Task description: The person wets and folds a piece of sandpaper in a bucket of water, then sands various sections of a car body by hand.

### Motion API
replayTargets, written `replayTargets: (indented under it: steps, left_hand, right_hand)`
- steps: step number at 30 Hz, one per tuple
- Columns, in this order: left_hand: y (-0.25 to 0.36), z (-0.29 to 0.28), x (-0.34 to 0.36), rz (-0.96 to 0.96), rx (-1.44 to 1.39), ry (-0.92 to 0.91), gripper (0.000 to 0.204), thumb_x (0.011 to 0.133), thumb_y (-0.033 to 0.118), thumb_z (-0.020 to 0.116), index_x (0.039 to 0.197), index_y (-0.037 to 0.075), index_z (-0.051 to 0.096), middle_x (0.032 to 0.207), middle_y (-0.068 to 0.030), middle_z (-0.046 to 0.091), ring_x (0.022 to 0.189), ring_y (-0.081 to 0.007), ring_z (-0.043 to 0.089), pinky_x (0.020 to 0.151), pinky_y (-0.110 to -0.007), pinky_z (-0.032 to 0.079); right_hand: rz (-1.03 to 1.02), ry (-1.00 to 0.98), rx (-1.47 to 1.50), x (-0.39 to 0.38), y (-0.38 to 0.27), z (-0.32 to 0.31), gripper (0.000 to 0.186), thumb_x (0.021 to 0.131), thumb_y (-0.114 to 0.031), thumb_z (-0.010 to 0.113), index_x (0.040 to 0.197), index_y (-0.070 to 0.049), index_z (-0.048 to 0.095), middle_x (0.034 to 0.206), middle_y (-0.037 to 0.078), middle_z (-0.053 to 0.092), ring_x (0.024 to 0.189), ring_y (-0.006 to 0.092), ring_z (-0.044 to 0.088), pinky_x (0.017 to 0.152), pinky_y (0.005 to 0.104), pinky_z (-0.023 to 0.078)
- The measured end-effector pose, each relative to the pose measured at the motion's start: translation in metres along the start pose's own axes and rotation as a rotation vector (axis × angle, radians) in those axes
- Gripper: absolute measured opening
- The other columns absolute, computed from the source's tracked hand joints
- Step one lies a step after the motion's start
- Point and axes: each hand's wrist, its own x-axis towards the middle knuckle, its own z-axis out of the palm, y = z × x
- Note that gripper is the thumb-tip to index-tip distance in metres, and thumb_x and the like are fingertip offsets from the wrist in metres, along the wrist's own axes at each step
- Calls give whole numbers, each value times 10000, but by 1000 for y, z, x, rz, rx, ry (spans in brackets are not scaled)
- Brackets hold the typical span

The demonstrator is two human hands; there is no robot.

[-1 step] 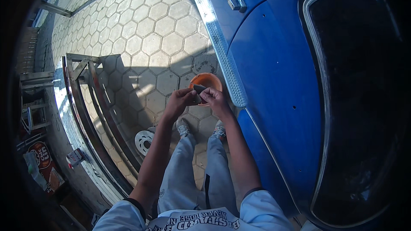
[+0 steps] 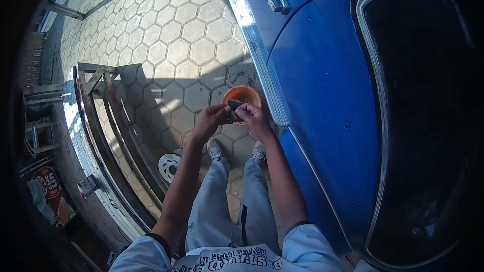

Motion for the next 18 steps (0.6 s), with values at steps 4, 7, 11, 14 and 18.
replayTargets:
  steps: [4,7,11,14,18]
  left_hand:
    - [2,6,2,-17,107,25,364,1010,225,573,1203,-78,629,1031,-98,704,930,-151,674,887,-315,546]
    - [2,9,3,9,184,35,370,1011,222,571,1217,-82,621,1034,-94,702,930,-145,667,897,-315,536]
    - [2,6,5,-6,246,25,367,1005,212,580,1203,-94,624,1035,-100,705,944,-147,665,899,-313,534]
    - [3,6,5,-22,253,29,363,1000,202,586,1194,-103,626,1037,-107,707,952,-151,667,899,-315,535]
    - [2,8,3,-32,236,48,358,998,192,587,1190,-108,627,1035,-110,707,958,-163,672,901,-319,537]
  right_hand:
    - [-29,-49,-37,1,-3,-6,121,981,-150,596,956,-39,636,876,-24,612,819,37,542,765,229,462]
    - [-21,-72,-98,3,-3,-7,125,978,-153,598,967,-36,639,886,-22,618,834,37,547,762,230,462]
    - [-12,-77,-86,6,1,-11,122,977,-145,597,959,-34,644,877,-18,626,830,40,555,766,233,467]
    - [-2,-88,-94,5,-3,-11,124,977,-143,594,950,-34,646,873,-17,632,830,42,567,770,235,475]
    - [7,-97,-125,6,-4,-15,125,978,-139,591,945,-33,647,873,-14,637,837,44,580,771,239,484]
